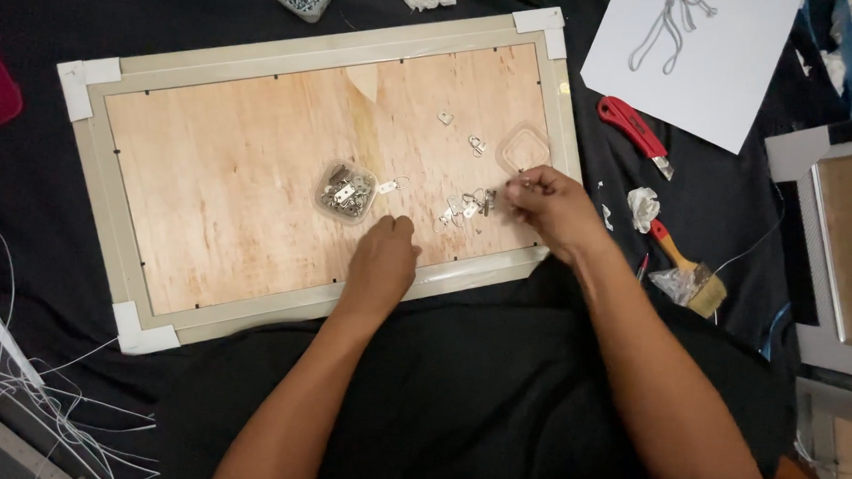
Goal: Installing a hanging system on the back of a picture frame, including cleaning the surface, positioning hardware, and securing it with a power drill.
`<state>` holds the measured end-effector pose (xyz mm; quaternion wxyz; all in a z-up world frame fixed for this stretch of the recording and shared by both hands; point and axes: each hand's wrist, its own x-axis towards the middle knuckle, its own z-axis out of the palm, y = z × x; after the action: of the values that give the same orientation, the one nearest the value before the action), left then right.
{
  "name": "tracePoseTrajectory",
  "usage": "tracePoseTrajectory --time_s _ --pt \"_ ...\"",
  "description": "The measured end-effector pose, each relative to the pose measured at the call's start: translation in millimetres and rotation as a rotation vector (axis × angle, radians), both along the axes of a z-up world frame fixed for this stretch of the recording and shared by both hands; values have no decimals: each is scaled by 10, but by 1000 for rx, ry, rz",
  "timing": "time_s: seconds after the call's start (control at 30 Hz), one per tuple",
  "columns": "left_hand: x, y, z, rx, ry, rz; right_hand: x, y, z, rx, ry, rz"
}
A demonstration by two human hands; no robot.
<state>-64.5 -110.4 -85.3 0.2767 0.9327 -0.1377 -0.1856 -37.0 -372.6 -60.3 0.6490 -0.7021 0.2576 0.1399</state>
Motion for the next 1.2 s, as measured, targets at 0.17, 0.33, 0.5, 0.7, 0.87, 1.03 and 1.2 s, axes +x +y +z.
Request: tracePoseTrajectory --time_s 0.17,0.33,0.5,0.7,0.87,1.03,1.2 --pt "-12 125 -116 68 11 -18 21 -113 168 690 -74 -88" --pt "7 155 -218 62 53 -57 68 67 405 664 -41 37" --pt "62 37 140 -69 130 -10 60 329 349 112 41 148" --pt "227 -268 208 -210 178 119 115 279 97 -578 -44 456" --pt "207 -349 -89 -174 -66 29 78 489 22 -722 -45 586" --pt "253 -353 -244 -131 101 62 23 525 -218 -877 -42 669" --pt "323 -269 211 -281 281 180 95 501 -243 -842 12 667"
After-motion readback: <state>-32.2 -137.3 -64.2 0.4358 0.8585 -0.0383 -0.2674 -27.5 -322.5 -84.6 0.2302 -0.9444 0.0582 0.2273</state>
